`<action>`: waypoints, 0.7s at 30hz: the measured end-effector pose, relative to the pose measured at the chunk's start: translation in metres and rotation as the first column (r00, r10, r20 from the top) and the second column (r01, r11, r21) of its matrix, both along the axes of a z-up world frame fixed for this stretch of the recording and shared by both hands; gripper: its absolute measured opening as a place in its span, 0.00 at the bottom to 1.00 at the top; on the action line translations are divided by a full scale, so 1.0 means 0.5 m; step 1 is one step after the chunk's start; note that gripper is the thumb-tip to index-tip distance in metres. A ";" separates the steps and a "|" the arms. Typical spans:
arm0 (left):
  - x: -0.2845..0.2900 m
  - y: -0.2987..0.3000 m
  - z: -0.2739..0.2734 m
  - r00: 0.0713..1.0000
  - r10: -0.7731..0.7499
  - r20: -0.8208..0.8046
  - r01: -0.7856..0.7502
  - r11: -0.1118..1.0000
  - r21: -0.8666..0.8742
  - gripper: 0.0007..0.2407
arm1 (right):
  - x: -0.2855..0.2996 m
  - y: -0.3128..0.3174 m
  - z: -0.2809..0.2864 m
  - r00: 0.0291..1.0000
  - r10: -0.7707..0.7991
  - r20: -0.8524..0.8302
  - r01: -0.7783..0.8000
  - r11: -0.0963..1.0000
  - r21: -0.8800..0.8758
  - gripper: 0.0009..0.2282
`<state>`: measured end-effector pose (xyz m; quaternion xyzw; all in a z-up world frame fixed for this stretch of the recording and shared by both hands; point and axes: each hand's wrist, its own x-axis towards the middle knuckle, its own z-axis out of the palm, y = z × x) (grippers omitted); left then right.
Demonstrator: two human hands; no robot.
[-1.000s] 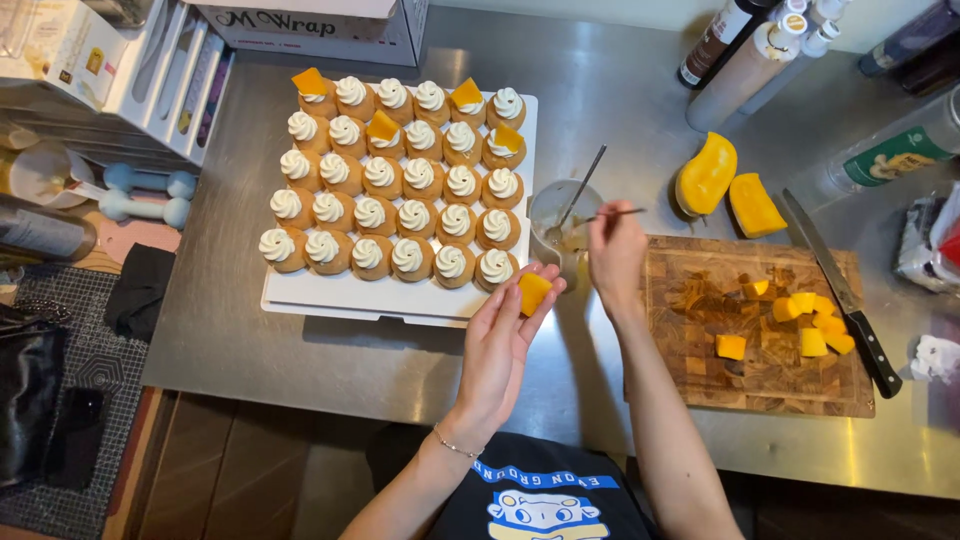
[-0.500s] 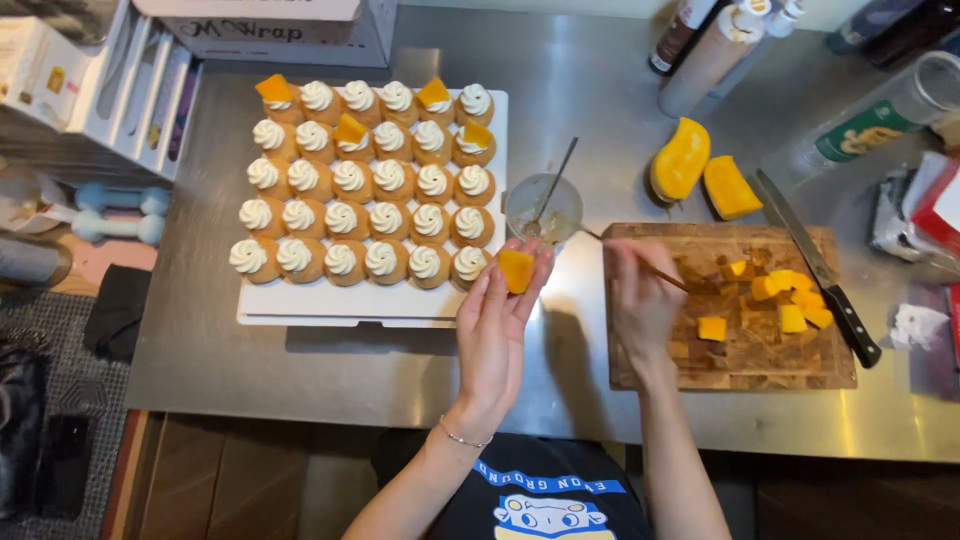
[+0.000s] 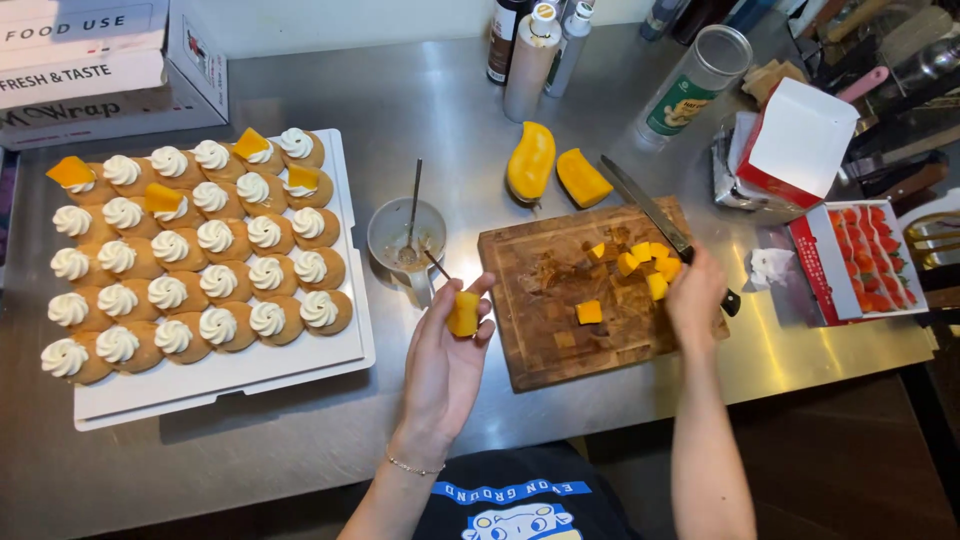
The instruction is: Adding mango chunks to cream puffs and organizing trays.
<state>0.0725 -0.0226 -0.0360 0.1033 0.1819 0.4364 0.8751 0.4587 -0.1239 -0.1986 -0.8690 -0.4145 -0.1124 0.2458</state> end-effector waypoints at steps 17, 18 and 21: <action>0.186 0.054 -0.040 0.998 -0.031 0.056 0.035 0.997 -0.074 0.15 | -0.227 0.003 0.361 0.723 0.240 -0.648 -0.201 0.970 0.135 0.21; 0.188 0.057 -0.065 0.998 -0.029 0.053 0.033 0.997 -0.073 0.15 | -0.256 0.012 0.382 0.721 0.243 -0.649 -0.203 0.970 0.137 0.21; 0.180 0.063 -0.111 0.980 -0.044 0.194 0.055 0.997 -0.049 0.13 | -0.334 0.033 0.416 0.638 0.754 -0.157 -0.674 0.645 0.360 0.21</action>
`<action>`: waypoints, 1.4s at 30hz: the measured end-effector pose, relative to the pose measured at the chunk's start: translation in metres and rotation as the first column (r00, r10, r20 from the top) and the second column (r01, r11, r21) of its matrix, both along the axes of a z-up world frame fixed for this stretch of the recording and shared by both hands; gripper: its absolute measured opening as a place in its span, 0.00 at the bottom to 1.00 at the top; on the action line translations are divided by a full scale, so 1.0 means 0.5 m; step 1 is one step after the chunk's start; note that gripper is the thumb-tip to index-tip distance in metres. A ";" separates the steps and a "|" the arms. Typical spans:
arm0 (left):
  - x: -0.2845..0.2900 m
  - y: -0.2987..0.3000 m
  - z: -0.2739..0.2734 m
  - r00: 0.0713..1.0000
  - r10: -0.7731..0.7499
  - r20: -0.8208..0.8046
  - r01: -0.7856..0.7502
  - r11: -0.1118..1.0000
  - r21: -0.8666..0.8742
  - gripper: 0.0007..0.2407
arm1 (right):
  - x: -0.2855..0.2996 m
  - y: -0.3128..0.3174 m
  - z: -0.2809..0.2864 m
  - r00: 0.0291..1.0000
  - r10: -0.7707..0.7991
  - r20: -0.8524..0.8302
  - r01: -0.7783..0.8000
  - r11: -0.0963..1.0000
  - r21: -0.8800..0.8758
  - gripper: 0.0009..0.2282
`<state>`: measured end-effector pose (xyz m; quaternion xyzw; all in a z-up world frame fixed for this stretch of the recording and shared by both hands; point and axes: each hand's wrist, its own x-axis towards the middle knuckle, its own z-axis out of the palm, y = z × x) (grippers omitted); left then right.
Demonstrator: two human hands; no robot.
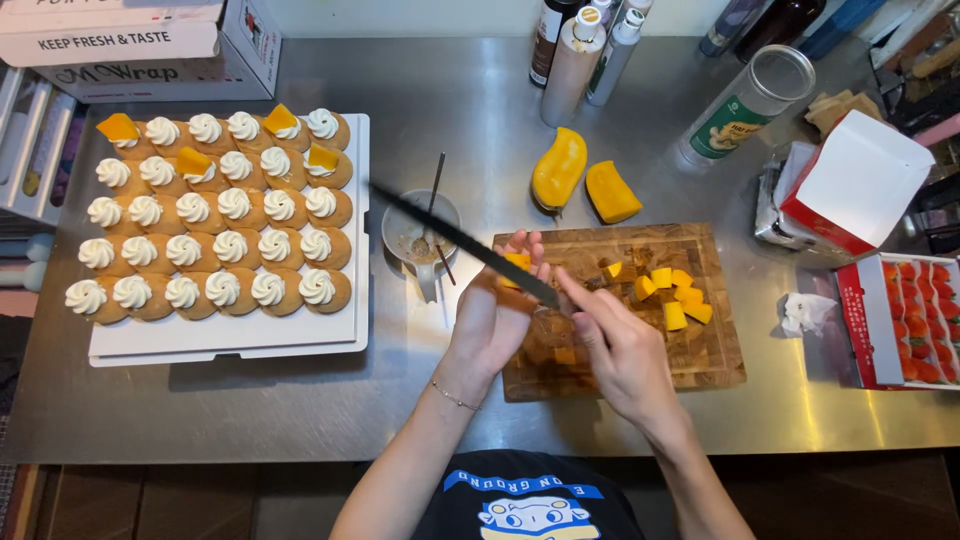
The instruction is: Adding mango chunks to cream puffs and organizing trays.
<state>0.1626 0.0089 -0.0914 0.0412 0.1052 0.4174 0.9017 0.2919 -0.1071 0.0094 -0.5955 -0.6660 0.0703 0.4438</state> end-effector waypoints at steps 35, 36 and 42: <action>-0.018 -0.021 0.112 0.998 0.057 -0.001 -0.057 0.997 -0.059 0.11 | -0.061 0.018 0.016 0.970 -0.117 0.215 0.174 0.948 -0.267 0.17; -0.015 -0.024 0.108 0.998 0.057 0.000 -0.057 0.997 -0.060 0.11 | -0.060 0.018 0.015 0.969 -0.117 0.215 0.174 0.948 -0.268 0.17; -0.009 -0.035 0.109 0.997 0.070 -0.014 -0.071 0.996 -0.059 0.09 | -0.058 0.024 0.015 0.965 -0.119 0.233 0.174 0.958 -0.230 0.18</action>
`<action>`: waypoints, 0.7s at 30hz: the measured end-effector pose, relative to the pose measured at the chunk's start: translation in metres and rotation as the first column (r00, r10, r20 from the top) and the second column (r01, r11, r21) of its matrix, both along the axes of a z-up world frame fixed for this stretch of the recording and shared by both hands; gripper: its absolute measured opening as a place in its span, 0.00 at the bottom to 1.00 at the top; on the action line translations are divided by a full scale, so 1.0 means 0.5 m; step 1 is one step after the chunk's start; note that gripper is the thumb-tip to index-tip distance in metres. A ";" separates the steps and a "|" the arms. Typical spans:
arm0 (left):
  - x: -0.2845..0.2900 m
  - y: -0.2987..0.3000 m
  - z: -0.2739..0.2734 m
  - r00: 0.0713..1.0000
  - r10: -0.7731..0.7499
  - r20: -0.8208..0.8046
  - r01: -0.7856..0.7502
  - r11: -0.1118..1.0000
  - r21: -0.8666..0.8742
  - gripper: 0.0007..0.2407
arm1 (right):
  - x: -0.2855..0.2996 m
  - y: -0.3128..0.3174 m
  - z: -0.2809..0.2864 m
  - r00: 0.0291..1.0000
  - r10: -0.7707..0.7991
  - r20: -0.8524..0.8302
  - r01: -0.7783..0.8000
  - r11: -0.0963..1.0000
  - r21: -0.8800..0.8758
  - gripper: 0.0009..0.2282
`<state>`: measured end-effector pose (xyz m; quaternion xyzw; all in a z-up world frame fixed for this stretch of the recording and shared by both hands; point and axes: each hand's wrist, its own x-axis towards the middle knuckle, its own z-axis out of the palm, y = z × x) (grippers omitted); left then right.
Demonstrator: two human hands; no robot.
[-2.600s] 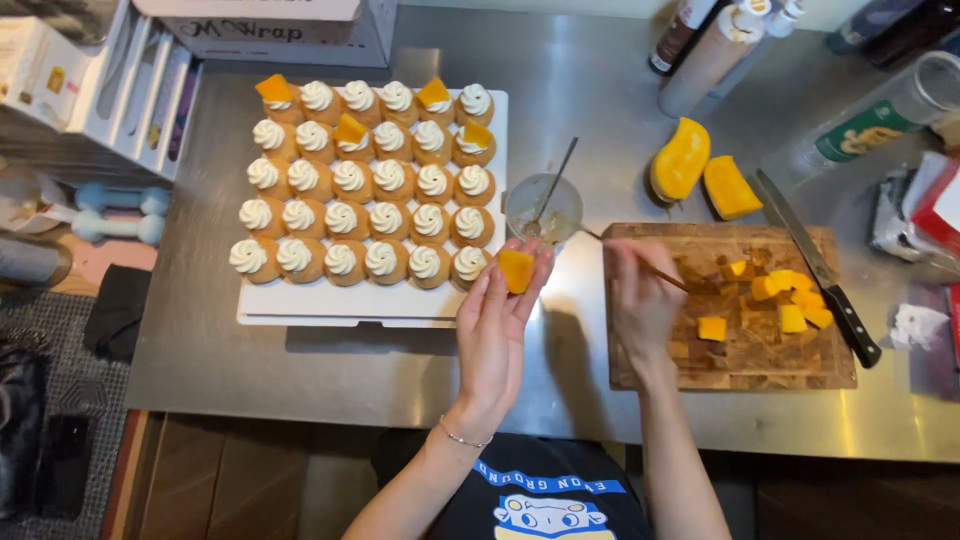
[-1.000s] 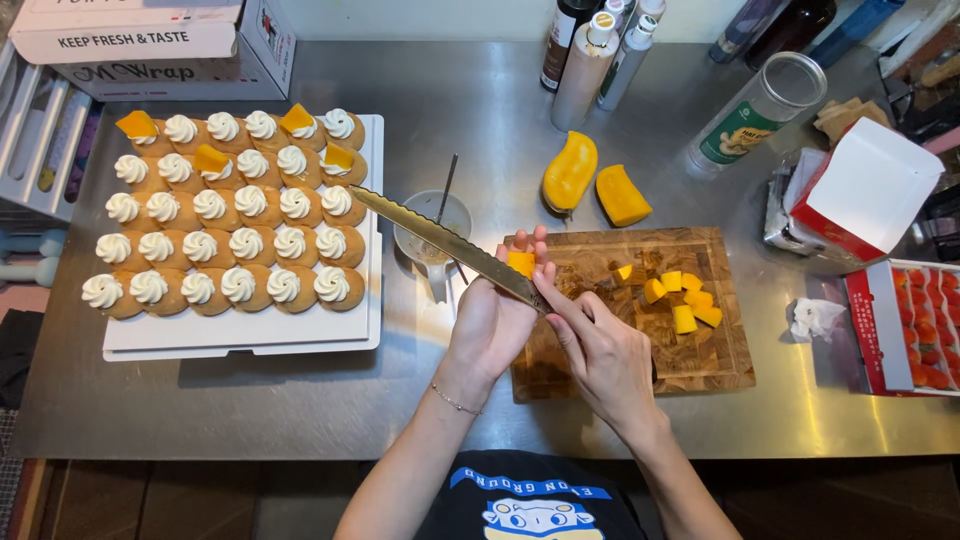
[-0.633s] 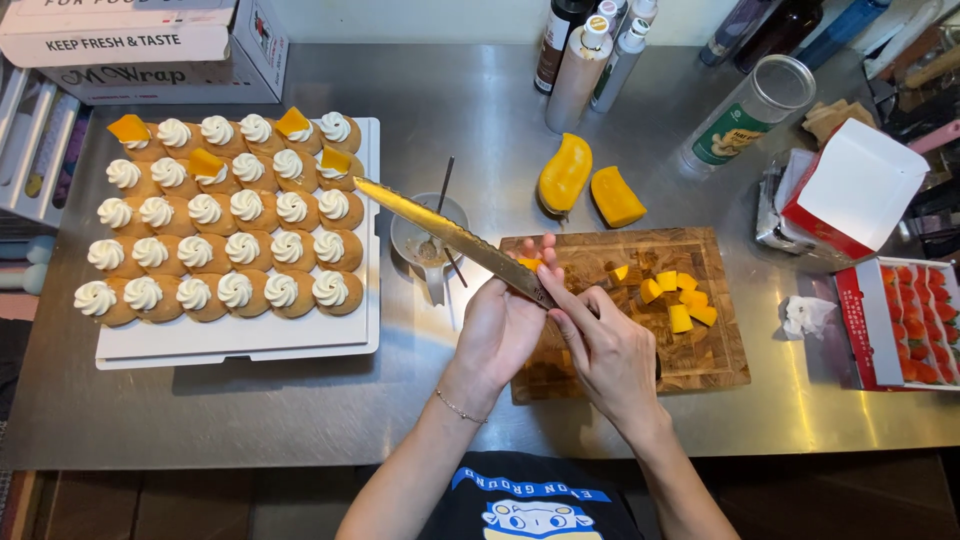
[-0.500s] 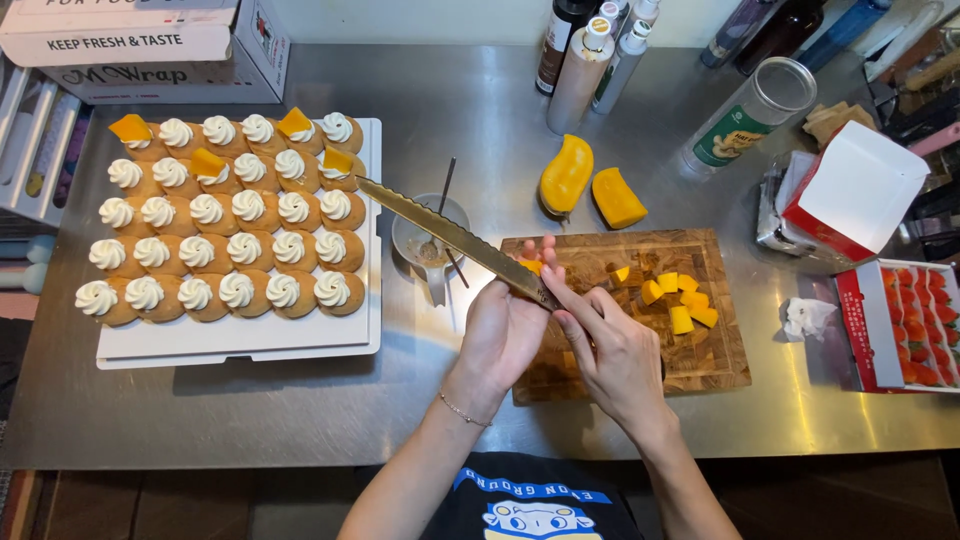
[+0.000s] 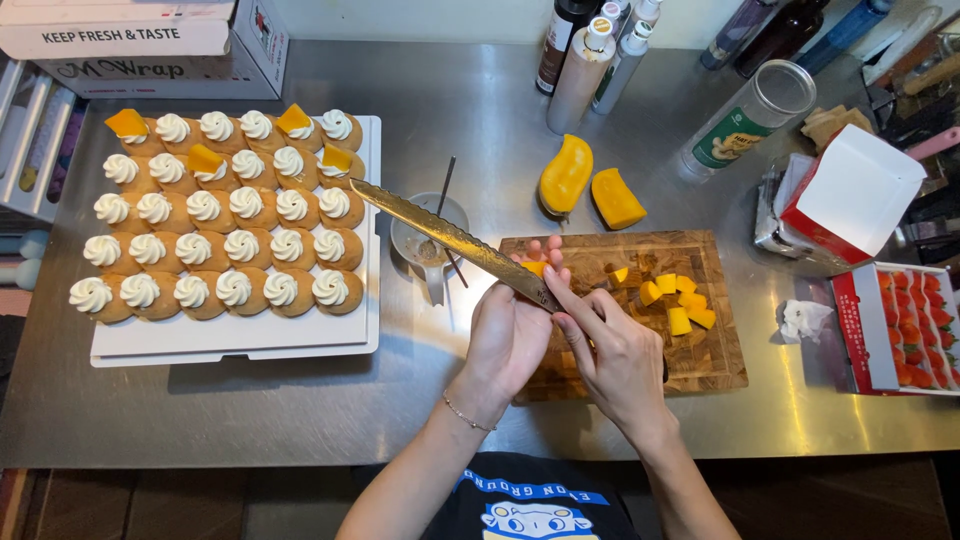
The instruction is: Adding mango chunks to cream puffs and organizing trays.
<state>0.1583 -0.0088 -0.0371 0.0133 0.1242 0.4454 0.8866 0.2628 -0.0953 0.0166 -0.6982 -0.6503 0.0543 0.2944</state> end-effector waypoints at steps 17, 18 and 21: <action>0.005 -0.018 0.032 0.994 0.011 -0.113 0.000 0.996 0.094 0.11 | 0.001 0.007 0.006 1.000 -0.018 0.014 0.017 0.997 0.071 0.18; 0.007 -0.020 0.033 0.993 0.012 -0.114 -0.001 0.996 0.095 0.11 | 0.001 0.009 0.002 1.000 -0.017 0.014 0.016 0.997 0.072 0.18; 0.014 -0.029 0.027 0.995 -0.005 -0.099 0.005 1.000 0.000 0.13 | 0.005 0.009 -0.012 0.999 -0.037 0.029 0.033 0.992 0.119 0.18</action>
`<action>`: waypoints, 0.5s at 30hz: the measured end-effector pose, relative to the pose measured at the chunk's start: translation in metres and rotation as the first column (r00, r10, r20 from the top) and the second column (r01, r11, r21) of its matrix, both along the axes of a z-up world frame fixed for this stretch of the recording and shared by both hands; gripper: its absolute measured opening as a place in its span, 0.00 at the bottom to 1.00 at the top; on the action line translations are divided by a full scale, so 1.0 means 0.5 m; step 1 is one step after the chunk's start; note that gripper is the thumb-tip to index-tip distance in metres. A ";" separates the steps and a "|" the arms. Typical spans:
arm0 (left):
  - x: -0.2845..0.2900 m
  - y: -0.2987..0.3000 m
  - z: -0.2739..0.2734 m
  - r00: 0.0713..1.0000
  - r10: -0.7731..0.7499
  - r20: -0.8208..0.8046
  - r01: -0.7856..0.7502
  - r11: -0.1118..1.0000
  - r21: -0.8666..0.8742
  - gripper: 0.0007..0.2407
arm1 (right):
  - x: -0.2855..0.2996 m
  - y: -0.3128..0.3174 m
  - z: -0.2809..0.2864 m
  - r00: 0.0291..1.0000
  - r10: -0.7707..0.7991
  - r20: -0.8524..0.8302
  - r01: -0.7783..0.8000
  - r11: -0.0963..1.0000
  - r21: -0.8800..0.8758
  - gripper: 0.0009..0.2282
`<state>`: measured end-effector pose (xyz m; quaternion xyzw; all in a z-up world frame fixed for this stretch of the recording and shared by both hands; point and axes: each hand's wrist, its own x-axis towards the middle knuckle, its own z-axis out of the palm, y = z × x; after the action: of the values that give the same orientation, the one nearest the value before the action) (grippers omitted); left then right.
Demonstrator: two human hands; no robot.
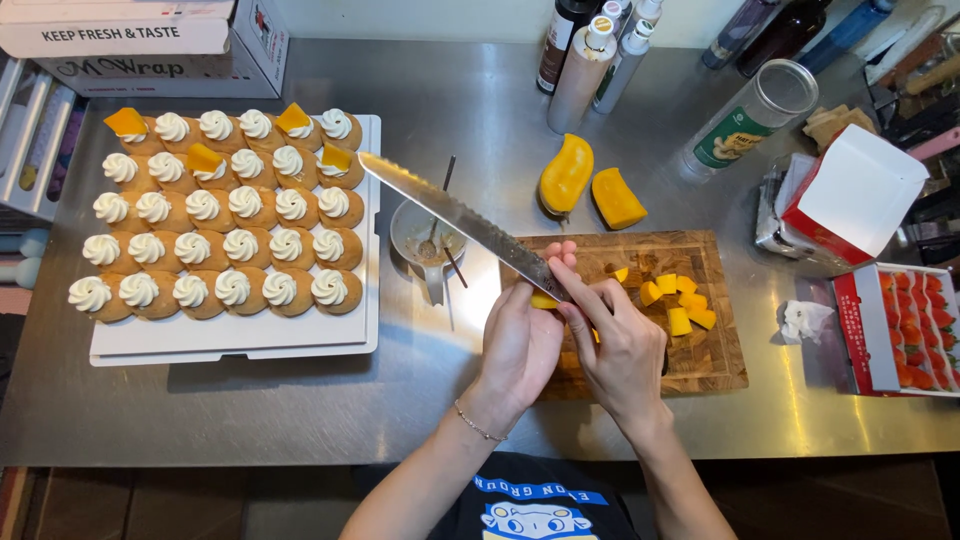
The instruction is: Adding mango chunks to cream puffs and organizing trays.
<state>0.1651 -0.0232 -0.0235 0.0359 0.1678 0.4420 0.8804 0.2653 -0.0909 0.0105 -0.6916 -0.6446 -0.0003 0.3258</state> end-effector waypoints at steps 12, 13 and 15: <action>-0.063 0.029 -0.028 0.997 0.068 -0.023 -0.064 0.989 0.134 0.22 | 0.369 -0.131 -0.296 0.810 -0.585 0.042 0.584 0.811 0.041 0.21; -0.069 0.029 -0.026 0.995 0.062 -0.079 -0.049 0.986 0.158 0.22 | 0.394 -0.154 -0.335 0.742 -0.667 0.068 0.671 0.736 -0.091 0.23; -0.078 0.028 -0.028 0.989 0.061 -0.134 -0.036 0.982 0.183 0.22 | 0.420 -0.186 -0.400 0.670 -0.734 0.107 0.737 0.641 -0.216 0.25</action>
<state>0.1261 -0.0092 -0.0375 0.1419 0.1889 0.4732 0.8487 0.4754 -0.1841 -0.1897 -0.9277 -0.3046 -0.0575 0.2078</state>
